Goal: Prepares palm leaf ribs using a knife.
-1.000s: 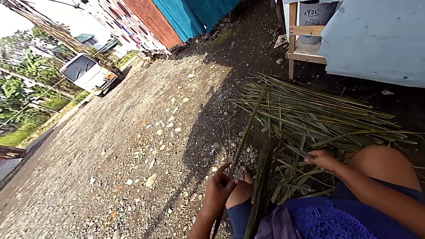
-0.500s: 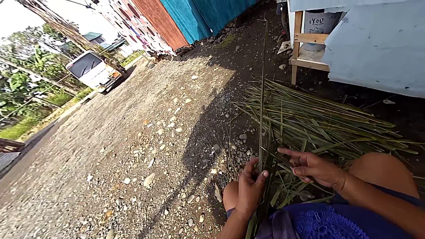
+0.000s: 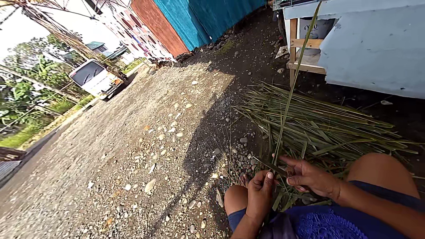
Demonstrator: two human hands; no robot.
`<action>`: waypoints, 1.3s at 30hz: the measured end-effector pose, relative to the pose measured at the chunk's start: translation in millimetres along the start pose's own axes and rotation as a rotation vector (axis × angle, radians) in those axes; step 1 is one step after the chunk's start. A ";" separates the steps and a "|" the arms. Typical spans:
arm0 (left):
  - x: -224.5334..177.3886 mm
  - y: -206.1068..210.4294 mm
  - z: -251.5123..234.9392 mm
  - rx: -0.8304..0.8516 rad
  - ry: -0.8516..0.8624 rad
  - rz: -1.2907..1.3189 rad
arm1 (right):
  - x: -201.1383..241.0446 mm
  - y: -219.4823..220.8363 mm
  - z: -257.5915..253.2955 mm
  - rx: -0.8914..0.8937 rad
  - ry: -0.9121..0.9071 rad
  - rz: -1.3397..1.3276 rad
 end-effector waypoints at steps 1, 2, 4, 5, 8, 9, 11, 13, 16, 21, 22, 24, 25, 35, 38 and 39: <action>0.1 -0.6 0.6 -0.004 -0.005 0.005 | -0.1 1.0 -0.1 0.001 0.003 -0.007; 0.1 -1.2 1.2 -0.009 -0.016 0.010 | 0.0 2.0 0.0 0.003 0.006 -0.012; -0.3 -1.6 2.2 -0.021 -0.035 0.006 | -1.0 3.5 -0.3 0.033 0.014 -0.010; -0.5 -1.8 1.9 -0.030 -0.040 -0.002 | -1.6 3.9 -0.8 0.045 0.018 -0.006; 0.9 -3.1 1.3 -0.063 -0.075 -0.018 | -2.5 5.3 -2.7 0.074 0.035 0.002; 2.3 -3.0 1.1 -0.081 -0.091 -0.014 | -1.9 6.5 -3.0 0.082 0.043 0.008; 4.6 -2.5 1.1 -0.106 -0.125 0.018 | -0.2 9.6 -3.2 0.084 0.058 0.017; 6.4 -1.8 1.5 -0.111 -0.146 0.053 | -0.3 11.8 -3.4 0.061 0.068 0.036; 7.1 1.5 2.0 -0.110 -0.147 0.098 | -6.5 10.2 -3.7 0.002 0.048 0.076; 6.3 3.8 1.4 -0.157 -0.119 0.057 | -8.8 7.9 -4.5 -0.031 0.038 0.123; 7.0 3.8 0.8 -0.147 -0.122 0.053 | -9.0 7.7 -4.1 -0.041 0.030 0.130; 9.1 1.8 -0.8 -0.117 -0.152 0.067 | -10.8 5.8 -4.2 -0.072 0.006 0.174; 9.7 0.4 -1.4 -0.096 -0.179 0.094 | -12.4 4.0 -4.1 -0.087 -0.005 0.206; 20.9 -12.3 0.5 0.104 -0.349 0.250 | -9.3 -14.9 -0.7 -0.329 0.079 0.398; 19.7 -13.6 1.5 0.123 -0.331 0.166 | -6.6 -17.2 -1.7 -0.331 0.113 0.177; 19.7 -16.2 1.6 0.142 -0.349 0.126 | -6.0 -18.2 -2.8 -0.377 0.129 0.116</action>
Point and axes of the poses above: each hand's wrist, its own z-axis away from the middle knuckle, its own y-axis out of the palm, x = y × z, the point moved 3 cm from there along -z, towards the middle knuckle, and after that the axes turned 12 degrees about x, right-handed, at the moved point
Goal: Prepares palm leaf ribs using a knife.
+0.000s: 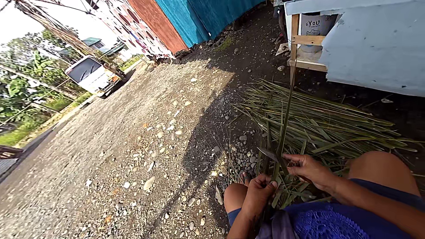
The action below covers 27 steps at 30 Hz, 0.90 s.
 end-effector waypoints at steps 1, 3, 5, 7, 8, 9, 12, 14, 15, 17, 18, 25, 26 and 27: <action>0.3 -3.2 0.8 0.017 -0.034 -0.052 | 0.5 -2.5 -2.0 -0.063 0.022 -0.070; 1.9 -11.8 4.3 0.043 -0.086 -0.111 | 1.4 -13.8 -8.1 -0.160 0.047 -0.188; -0.7 -21.9 9.8 0.021 -0.132 -0.160 | 3.4 -27.7 -13.5 -0.225 0.059 -0.258; 0.8 -35.9 14.5 0.011 -0.177 -0.218 | 5.3 -40.1 -16.9 -0.297 0.062 -0.289; 4.5 -44.8 16.4 0.014 -0.191 -0.239 | 6.2 -46.1 -18.4 -0.334 0.058 -0.300; 8.8 -54.4 18.9 0.017 -0.200 -0.263 | 7.7 -52.3 -19.7 -0.368 0.049 -0.318; 16.9 -81.1 30.4 0.010 -0.215 -0.323 | 16.9 -75.1 -22.1 -0.466 0.014 -0.373; 19.4 -98.0 44.0 0.003 -0.254 -0.310 | 25.8 -92.9 -20.6 -0.505 -0.012 -0.378; 23.6 -108.7 51.7 -0.004 -0.283 -0.307 | 30.0 -101.7 -19.3 -0.529 -0.028 -0.381; 36.0 -132.1 67.7 -0.023 -0.337 -0.336 | 38.9 -118.0 -16.6 -0.597 -0.051 -0.393; 42.8 -144.2 76.9 -0.046 -0.371 -0.367 | 42.2 -128.0 -15.1 -0.633 -0.065 -0.405; 65.1 -174.7 121.6 -0.219 -0.358 -0.250 | 54.5 -168.2 -0.1 -0.675 -0.051 -0.215; 62.7 -167.7 116.0 -0.199 -0.334 -0.232 | 52.8 -158.5 -0.7 -0.638 -0.013 -0.168; 59.1 -158.9 108.3 -0.171 -0.310 -0.218 | 48.3 -146.5 -1.9 -0.596 0.027 -0.132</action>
Point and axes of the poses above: each hand's wrist, its own z-axis away from the middle knuckle, its own y-axis out of the palm, x = y × z, the point moved 3 cm from there along -z, towards the middle knuckle, and after that the axes turned 12 degrees about x, right-handed, at the moved point
